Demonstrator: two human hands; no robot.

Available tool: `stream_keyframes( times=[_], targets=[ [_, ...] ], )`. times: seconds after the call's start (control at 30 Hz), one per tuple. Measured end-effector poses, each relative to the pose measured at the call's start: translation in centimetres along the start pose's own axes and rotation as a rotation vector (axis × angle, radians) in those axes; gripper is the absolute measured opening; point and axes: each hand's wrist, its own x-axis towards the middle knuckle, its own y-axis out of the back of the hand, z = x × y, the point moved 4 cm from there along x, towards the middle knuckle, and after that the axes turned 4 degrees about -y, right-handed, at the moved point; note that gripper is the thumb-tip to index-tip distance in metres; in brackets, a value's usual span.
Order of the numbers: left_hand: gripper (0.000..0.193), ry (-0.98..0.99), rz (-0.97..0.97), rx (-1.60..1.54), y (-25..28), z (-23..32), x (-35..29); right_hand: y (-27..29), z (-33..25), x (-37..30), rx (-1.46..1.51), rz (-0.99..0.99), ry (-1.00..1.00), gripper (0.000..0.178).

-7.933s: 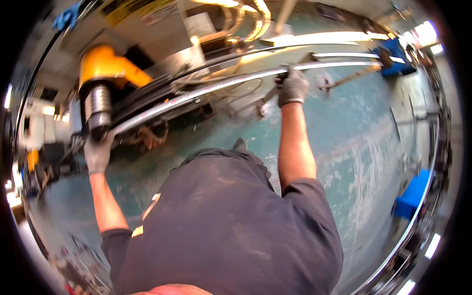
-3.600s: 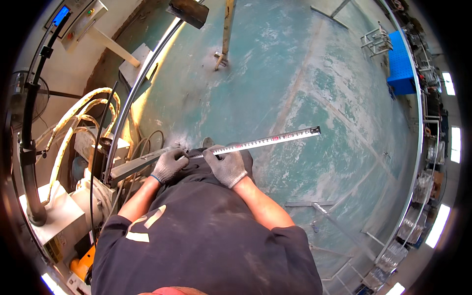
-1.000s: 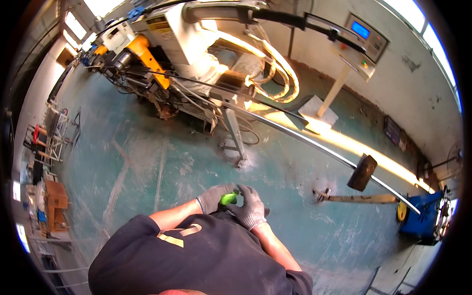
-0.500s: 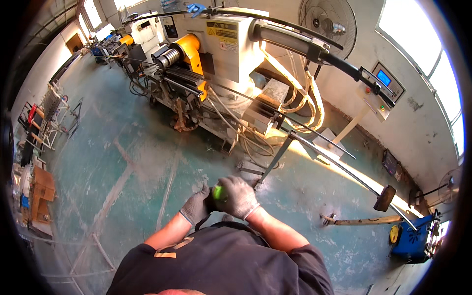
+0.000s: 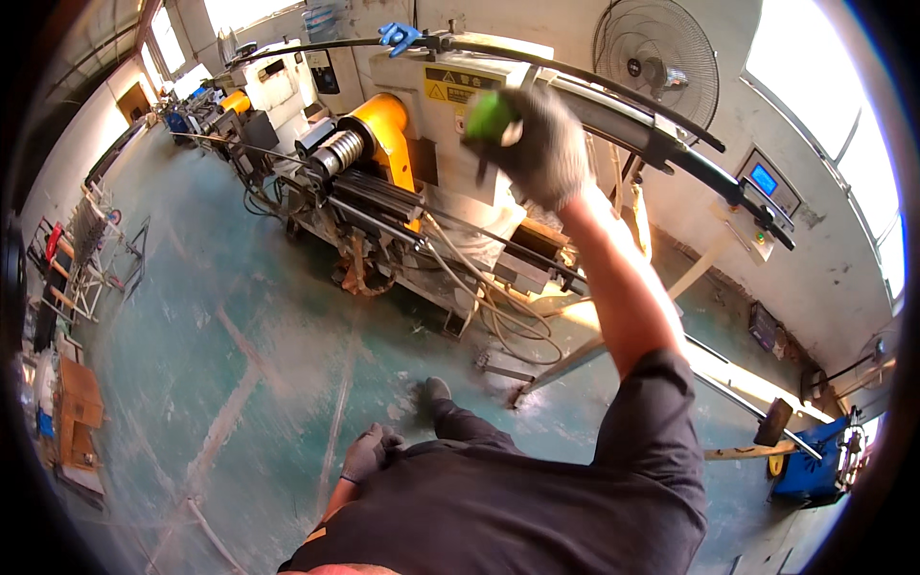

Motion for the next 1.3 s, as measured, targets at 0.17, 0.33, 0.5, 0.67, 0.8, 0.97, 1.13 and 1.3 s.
stream_keyframes(
  times=[0.17,0.33,0.5,0.67,0.8,0.97,1.13,1.3],
  targets=[
    [0.036,-0.095,0.172,0.193,2.4,9.5,5.4,-7.4,7.8,15.4,-0.187,0.016,-0.139,0.061],
    [0.028,-0.272,0.215,0.290,-2.1,20.1,7.3,-14.8,17.7,25.9,-0.368,-0.402,-0.552,0.061],
    [0.024,-0.270,0.350,-0.092,0.8,24.2,9.3,-25.3,27.8,28.5,-0.475,-0.624,-0.700,0.047],
    [0.013,-0.107,0.210,-0.079,9.6,24.1,18.4,-27.8,35.5,28.1,-0.659,-0.815,-0.814,0.054],
    [0.024,-0.178,0.228,0.061,12.4,32.3,20.1,-26.3,20.8,32.3,-0.650,-0.600,-0.728,0.070],
    [0.018,-0.142,0.228,0.065,18.1,45.4,23.3,-23.5,9.2,32.5,-0.161,-0.105,-0.360,0.061],
    [0.019,-0.261,0.267,0.131,24.8,59.2,24.2,-30.2,-13.0,23.7,-0.007,0.036,-0.465,0.037],
    [0.024,-0.248,0.318,0.139,35.6,66.3,27.3,-52.8,-26.4,21.2,0.482,-0.280,-0.424,0.019]
  ],
)
